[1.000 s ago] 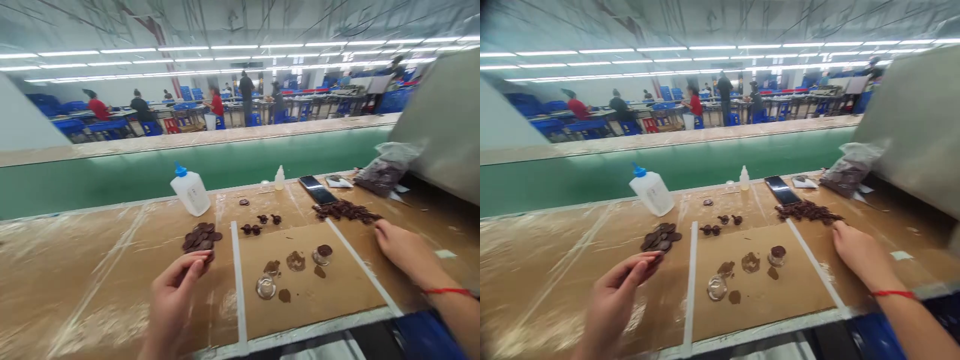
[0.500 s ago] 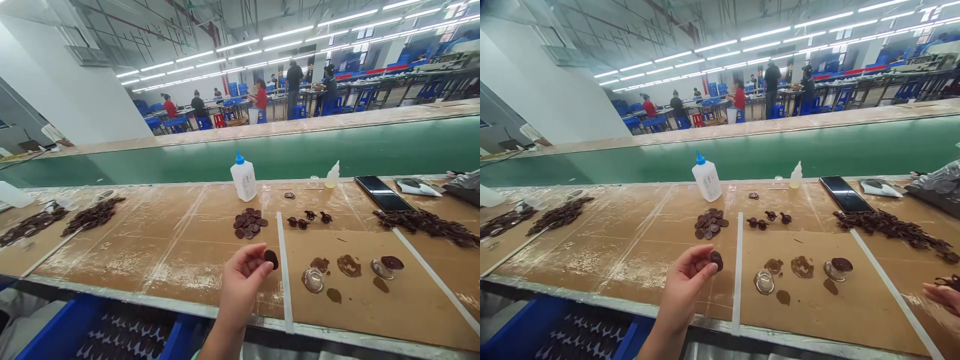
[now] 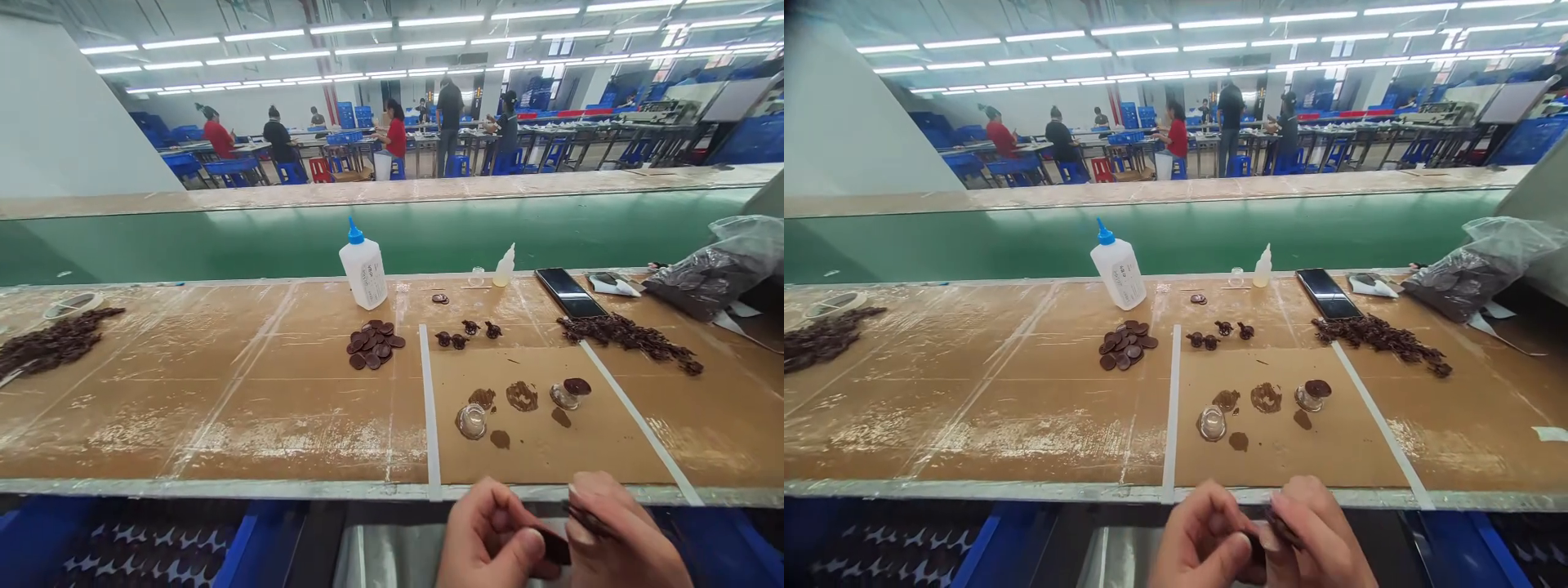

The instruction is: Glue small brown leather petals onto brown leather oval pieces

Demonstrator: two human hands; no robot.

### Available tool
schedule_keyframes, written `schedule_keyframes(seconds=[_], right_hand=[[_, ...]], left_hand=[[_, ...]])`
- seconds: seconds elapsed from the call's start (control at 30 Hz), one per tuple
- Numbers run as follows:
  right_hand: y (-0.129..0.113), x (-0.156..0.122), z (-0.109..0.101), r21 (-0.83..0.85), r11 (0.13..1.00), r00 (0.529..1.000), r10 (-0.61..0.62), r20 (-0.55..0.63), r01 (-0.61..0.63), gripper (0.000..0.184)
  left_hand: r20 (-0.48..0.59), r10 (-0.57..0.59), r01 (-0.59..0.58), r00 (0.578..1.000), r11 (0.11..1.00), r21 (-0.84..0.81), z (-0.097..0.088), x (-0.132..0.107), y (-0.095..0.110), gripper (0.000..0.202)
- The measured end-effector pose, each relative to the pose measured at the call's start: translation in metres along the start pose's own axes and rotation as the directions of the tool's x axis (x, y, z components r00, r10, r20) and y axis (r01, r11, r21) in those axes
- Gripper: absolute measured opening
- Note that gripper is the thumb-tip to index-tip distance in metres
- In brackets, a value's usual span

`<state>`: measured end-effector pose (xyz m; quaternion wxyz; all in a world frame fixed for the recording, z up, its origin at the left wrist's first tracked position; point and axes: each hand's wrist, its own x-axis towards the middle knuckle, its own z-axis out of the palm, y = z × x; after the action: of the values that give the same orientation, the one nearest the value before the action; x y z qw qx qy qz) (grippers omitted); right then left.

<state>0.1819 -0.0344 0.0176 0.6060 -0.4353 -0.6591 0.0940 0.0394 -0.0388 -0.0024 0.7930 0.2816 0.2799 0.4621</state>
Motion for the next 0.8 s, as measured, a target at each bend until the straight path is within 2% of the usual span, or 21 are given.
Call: schedule_keyframes(seconds=[0.03,0.1,0.17,0.3,0.37,0.47,0.57,0.67,0.73,0.8], right_hand=[[-0.003,0.001,0.004,-0.036,0.999,0.997,-0.003,-0.078,0.0,0.008],[-0.008,0.007,0.007,-0.098,0.995,0.992,-0.032,-0.121,0.02,0.009],[-0.012,0.017,0.006,-0.116,0.99,0.995,-0.087,-0.042,0.081,0.006],[-0.017,0.031,0.005,-0.064,0.987,0.98,-0.136,0.145,0.146,0.013],[-0.017,0.028,0.008,-0.039,0.984,0.967,-0.161,0.197,0.171,0.014],[-0.016,0.016,0.012,0.026,0.985,0.954,-0.171,0.248,0.17,0.017],[-0.014,0.007,0.012,0.088,0.996,0.944,-0.056,0.324,0.029,0.017],[-0.01,0.013,0.008,0.05,0.977,0.937,0.185,0.297,-0.208,0.021],[-0.004,0.024,0.005,0.029,0.931,0.903,0.346,0.256,-0.365,0.025],[0.004,0.038,0.004,-0.011,0.88,0.839,0.455,0.298,-0.474,0.027]], left_hand=[[0.031,-0.005,0.004,0.999,1.0,0.017,-0.001,-0.001,-0.007,0.043],[0.107,-0.004,-0.004,0.994,0.997,0.071,-0.005,-0.003,-0.013,0.039],[0.162,-0.004,-0.015,0.987,0.993,0.113,-0.006,-0.003,-0.011,0.035],[0.235,-0.03,0.014,0.972,0.998,0.069,-0.006,0.002,0.006,0.039],[0.254,-0.086,0.069,0.963,0.995,0.074,-0.009,0.004,0.013,0.039],[0.227,-0.204,0.18,0.952,0.976,0.123,-0.016,0.005,0.016,0.038],[0.235,-0.247,0.234,0.94,0.969,0.082,-0.023,0.005,0.012,0.05],[0.259,-0.158,0.189,0.953,0.977,-0.099,-0.026,0.005,0.01,0.054],[0.213,-0.082,0.129,0.974,0.968,-0.217,-0.027,0.004,0.016,0.049],[0.144,-0.027,0.068,0.989,0.956,-0.286,-0.027,0.002,0.026,0.042]])
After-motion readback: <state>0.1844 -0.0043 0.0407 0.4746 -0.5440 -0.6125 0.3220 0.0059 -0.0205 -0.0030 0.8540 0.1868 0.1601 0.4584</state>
